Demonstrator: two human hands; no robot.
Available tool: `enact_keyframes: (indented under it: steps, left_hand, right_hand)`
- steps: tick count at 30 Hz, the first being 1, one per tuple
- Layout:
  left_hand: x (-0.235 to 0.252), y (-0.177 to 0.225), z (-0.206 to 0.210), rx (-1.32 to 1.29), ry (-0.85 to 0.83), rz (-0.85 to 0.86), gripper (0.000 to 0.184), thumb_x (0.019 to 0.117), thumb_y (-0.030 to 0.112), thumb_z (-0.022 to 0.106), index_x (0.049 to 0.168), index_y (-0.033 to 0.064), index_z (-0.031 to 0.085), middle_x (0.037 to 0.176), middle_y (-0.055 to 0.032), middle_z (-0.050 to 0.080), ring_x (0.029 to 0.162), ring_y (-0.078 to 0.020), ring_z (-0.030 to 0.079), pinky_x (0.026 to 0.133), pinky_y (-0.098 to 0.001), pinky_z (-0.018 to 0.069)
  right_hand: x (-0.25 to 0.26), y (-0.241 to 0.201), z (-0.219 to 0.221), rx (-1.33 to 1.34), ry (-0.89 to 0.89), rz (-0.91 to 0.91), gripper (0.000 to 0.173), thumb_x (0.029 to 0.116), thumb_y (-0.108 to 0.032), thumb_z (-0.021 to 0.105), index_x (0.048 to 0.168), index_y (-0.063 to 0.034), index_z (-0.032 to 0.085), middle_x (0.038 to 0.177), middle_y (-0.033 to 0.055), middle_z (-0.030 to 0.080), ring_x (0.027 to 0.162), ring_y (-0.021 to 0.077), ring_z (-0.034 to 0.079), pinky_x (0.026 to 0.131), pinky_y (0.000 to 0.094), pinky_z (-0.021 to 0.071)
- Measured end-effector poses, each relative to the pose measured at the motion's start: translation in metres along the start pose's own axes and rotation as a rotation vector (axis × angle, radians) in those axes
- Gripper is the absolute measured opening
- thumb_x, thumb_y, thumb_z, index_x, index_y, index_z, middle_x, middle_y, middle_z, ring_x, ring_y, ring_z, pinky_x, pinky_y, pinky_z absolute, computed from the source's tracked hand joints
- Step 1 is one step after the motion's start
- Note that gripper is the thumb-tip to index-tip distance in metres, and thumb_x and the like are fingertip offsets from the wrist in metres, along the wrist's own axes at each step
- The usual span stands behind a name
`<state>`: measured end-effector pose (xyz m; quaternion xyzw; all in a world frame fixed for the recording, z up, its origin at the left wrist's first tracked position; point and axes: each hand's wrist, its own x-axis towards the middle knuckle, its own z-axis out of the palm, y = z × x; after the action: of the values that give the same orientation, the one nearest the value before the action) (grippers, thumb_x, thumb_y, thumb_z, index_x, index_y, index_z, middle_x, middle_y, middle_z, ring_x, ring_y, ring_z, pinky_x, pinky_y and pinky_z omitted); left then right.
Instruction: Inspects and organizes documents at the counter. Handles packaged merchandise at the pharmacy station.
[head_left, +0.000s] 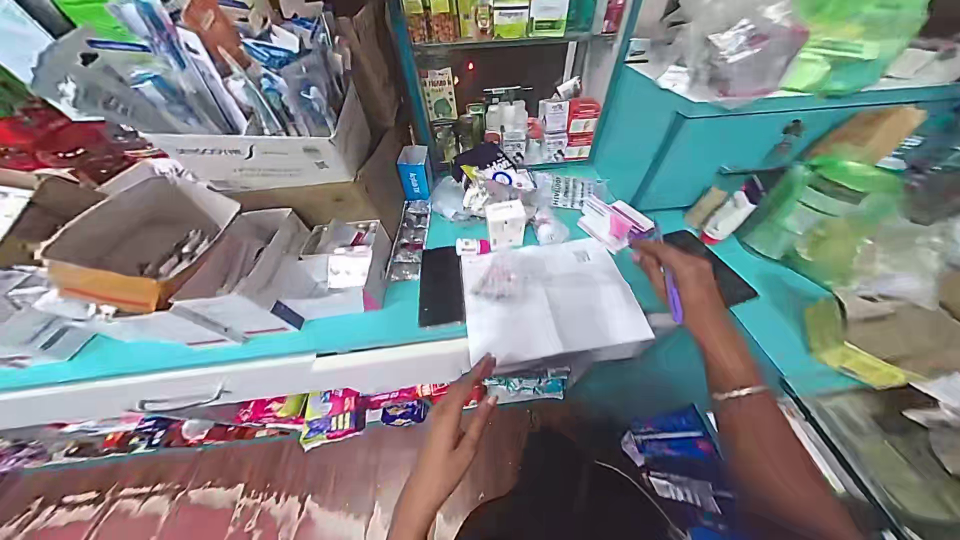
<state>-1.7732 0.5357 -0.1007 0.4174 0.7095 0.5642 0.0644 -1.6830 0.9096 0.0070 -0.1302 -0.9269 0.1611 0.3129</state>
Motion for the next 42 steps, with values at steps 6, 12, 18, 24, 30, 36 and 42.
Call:
enact_keyframes:
  steps: [6, 12, 18, 24, 30, 36, 42]
  left_hand:
    - [0.089, -0.011, -0.014, 0.011, -0.001, 0.081, 0.037, 0.1074, 0.023, 0.052, 0.139, 0.0056, 0.061, 0.134, -0.0086, 0.068, 0.128, -0.0153, 0.061, 0.111, -0.0354, 0.0485]
    - [0.111, -0.037, -0.036, -0.131, -0.049, -0.001, 0.035, 0.1081, 0.024, 0.050, 0.137, 0.0086, 0.062, 0.129, -0.0057, 0.071, 0.120, -0.0115, 0.066, 0.102, -0.0302, 0.0550]
    - [0.131, -0.050, -0.062, -0.163, -0.152, -0.019, 0.033, 0.1078, 0.020, 0.051, 0.136, 0.0057, 0.063, 0.127, -0.0062, 0.072, 0.121, -0.0127, 0.066, 0.106, -0.0325, 0.0534]
    - [0.142, -0.053, -0.066, -0.198, -0.183, 0.014, 0.032, 0.1074, 0.020, 0.052, 0.134, 0.0086, 0.065, 0.125, -0.0056, 0.072, 0.119, -0.0124, 0.067, 0.105, -0.0321, 0.0540]
    - [0.152, -0.051, -0.068, -0.302, -0.112, -0.041, 0.031, 0.1080, 0.019, 0.049, 0.131, 0.0065, 0.066, 0.120, -0.0065, 0.074, 0.113, -0.0157, 0.070, 0.101, -0.0344, 0.0567]
    - [0.172, -0.029, -0.039, -0.684, -0.190, -0.256, 0.061, 0.1071, 0.045, 0.045, 0.147, -0.0002, 0.045, 0.130, -0.0043, 0.068, 0.113, -0.0159, 0.069, 0.099, -0.0383, 0.0584]
    - [0.188, -0.003, -0.033, -0.890, -0.030, -0.449, 0.033, 0.1017, 0.008, 0.057, 0.133, 0.0002, 0.052, 0.105, -0.0029, 0.075, 0.086, -0.0138, 0.075, 0.076, -0.0321, 0.0650]
  right_hand:
    - [0.223, 0.075, 0.084, -0.098, -0.474, -0.012, 0.059, 0.0972, -0.034, 0.071, 0.143, -0.0010, 0.055, 0.127, 0.0296, 0.064, 0.114, 0.0491, 0.063, 0.097, 0.0682, 0.0462]
    - [0.272, 0.123, 0.136, -0.131, -0.847, 0.039, 0.098, 0.0788, -0.040, 0.089, 0.154, 0.0005, 0.041, 0.138, 0.0320, 0.057, 0.127, 0.0492, 0.056, 0.107, 0.0660, 0.0418]
    - [0.276, 0.122, 0.125, -0.129, -0.663, -0.037, 0.097, 0.0699, -0.033, 0.095, 0.148, -0.0014, 0.047, 0.137, 0.0317, 0.054, 0.130, 0.0509, 0.050, 0.108, 0.0638, 0.0416]
    - [0.259, 0.062, 0.077, -0.203, -0.486, -0.008, 0.037, 0.0850, -0.007, 0.082, 0.118, 0.0025, 0.067, 0.117, 0.0286, 0.063, 0.112, 0.0486, 0.062, 0.088, 0.0657, 0.0509]
    - [0.161, 0.020, 0.053, -0.183, 0.157, -0.431, 0.012, 0.0993, -0.006, 0.056, 0.106, 0.0002, 0.063, 0.117, 0.0211, 0.069, 0.115, 0.0349, 0.065, 0.099, 0.0472, 0.0516]
    - [0.071, -0.025, 0.079, 0.074, 0.116, -0.688, 0.021, 0.1083, -0.018, 0.047, 0.125, -0.0090, 0.055, 0.134, 0.0039, 0.060, 0.136, 0.0107, 0.050, 0.121, 0.0293, 0.0304]
    - [0.053, -0.028, 0.082, -0.005, 0.096, -0.726, 0.022, 0.1073, -0.015, 0.050, 0.129, -0.0169, 0.051, 0.149, 0.0024, 0.050, 0.148, 0.0151, 0.039, 0.125, 0.0390, 0.0243]
